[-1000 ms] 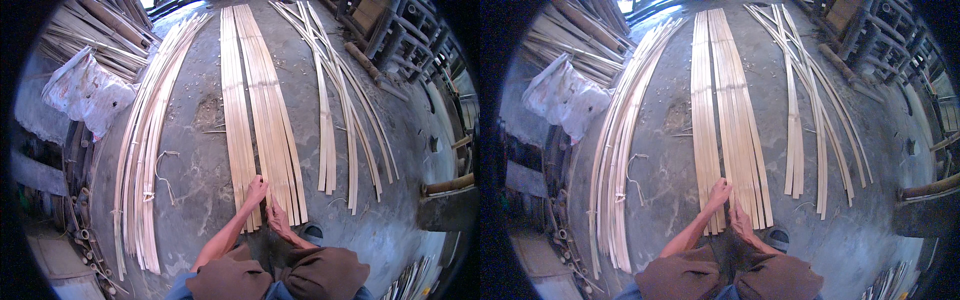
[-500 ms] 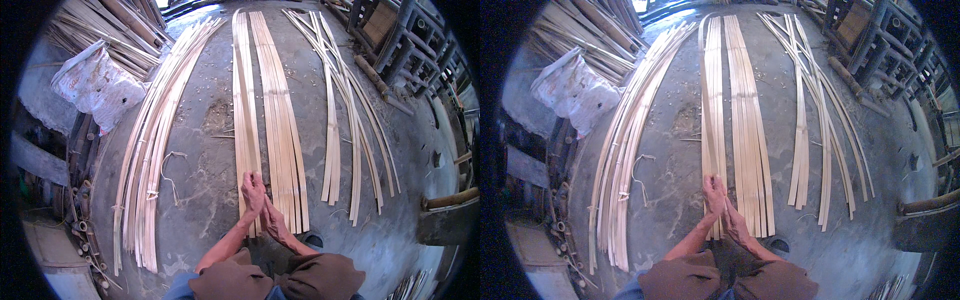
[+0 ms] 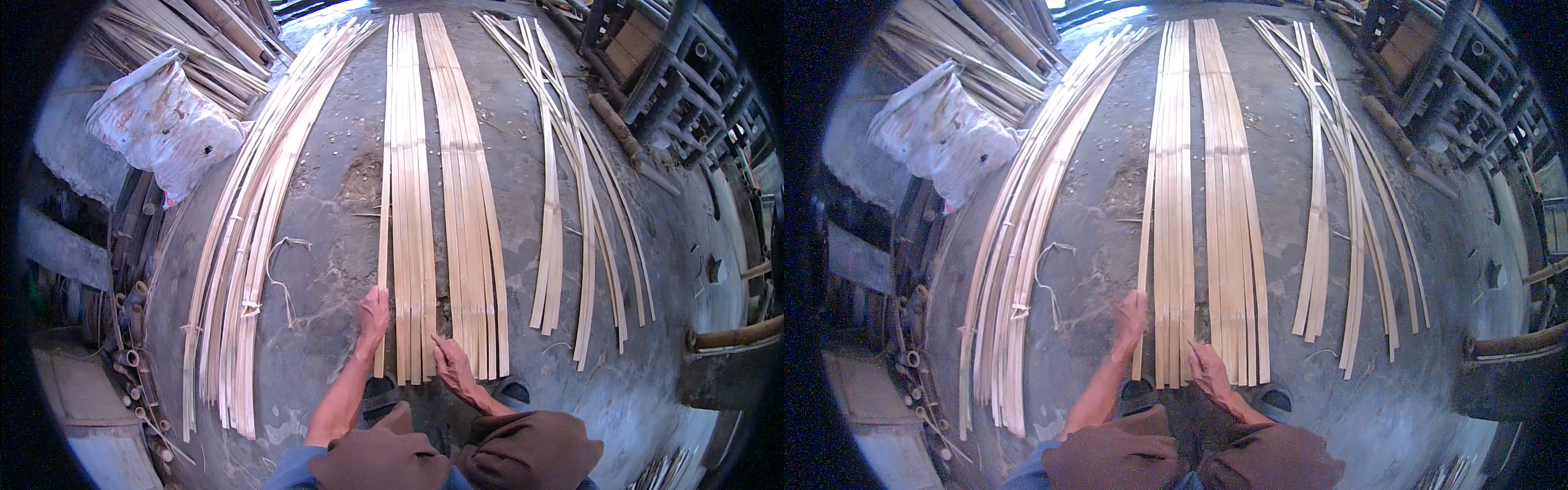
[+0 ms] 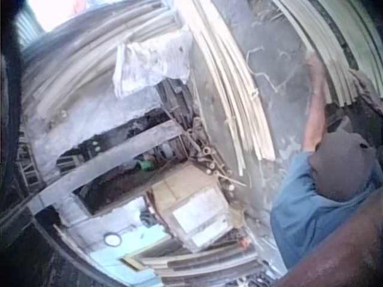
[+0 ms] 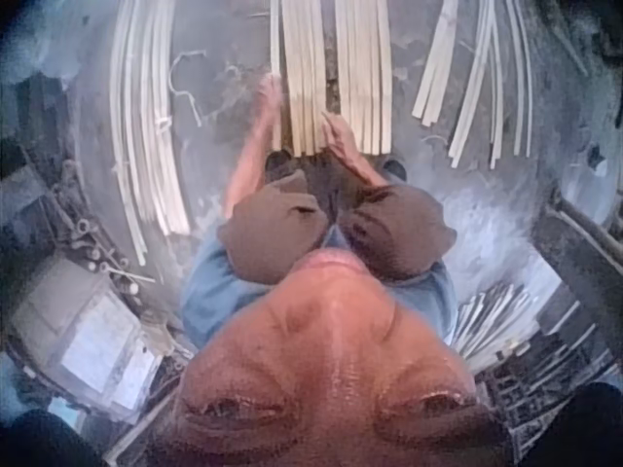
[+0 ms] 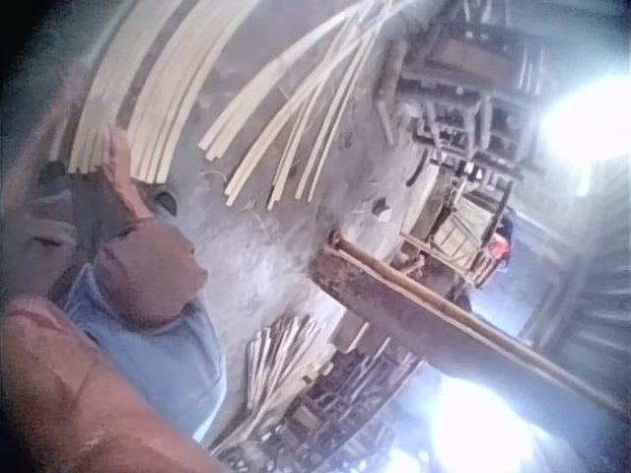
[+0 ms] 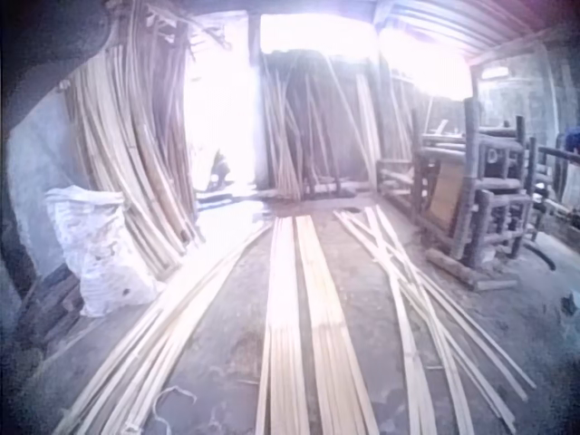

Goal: The person sits on the floor and arranges thin wooden strips into parallel rows. They pick up individual strips, align them side by side, and adjust their positions to form neat stacks.

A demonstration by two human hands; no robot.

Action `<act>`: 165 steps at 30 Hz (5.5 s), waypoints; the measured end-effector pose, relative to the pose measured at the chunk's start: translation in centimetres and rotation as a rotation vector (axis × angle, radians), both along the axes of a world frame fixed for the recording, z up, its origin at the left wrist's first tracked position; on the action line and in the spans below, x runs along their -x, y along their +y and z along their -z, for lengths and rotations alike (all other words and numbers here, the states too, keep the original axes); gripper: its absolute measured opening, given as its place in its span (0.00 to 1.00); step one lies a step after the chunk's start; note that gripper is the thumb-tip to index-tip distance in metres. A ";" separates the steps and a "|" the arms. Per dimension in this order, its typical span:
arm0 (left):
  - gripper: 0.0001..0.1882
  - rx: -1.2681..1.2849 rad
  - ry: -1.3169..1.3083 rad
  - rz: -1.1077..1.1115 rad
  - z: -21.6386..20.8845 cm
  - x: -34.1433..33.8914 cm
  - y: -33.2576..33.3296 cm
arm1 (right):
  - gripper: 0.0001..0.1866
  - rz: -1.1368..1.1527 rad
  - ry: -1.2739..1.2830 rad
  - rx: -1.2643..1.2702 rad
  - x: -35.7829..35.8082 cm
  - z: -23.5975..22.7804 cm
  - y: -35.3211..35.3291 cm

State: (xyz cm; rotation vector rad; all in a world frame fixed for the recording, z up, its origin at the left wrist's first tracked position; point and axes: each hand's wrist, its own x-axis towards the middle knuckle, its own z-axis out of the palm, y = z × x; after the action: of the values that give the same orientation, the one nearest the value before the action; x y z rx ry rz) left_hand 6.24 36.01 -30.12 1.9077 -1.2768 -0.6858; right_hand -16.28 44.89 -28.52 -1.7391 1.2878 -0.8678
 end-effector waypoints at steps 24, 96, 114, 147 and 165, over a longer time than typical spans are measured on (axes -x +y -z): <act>0.18 -0.113 0.066 -0.078 2.6 0.0 0.1 | 0.18 -0.044 -0.012 -0.070 0.3 1.0 0.2; 0.17 -0.134 0.319 -0.076 -1.4 -1.4 -1.0 | 0.47 -0.279 -0.273 -0.695 -8.0 -2.1 -3.9; 0.17 -0.102 0.372 -0.107 -0.2 0.3 -0.5 | 0.31 0.016 -0.089 -0.230 -7.8 -6.9 -4.1; 0.15 0.365 -0.248 0.352 -2.2 9.8 -1.2 | 0.26 0.366 -0.188 -0.107 2.7 -5.0 -3.2; 0.28 0.146 -0.609 1.039 1.1 19.3 1.0 | 0.24 0.434 0.073 -0.341 13.1 -3.0 -2.5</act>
State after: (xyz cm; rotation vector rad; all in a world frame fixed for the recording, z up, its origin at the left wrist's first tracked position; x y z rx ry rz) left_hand -13.07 37.03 -31.20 1.2522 -2.6725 -0.4516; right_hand -29.37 42.39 -25.55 -1.2538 1.7854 -0.7661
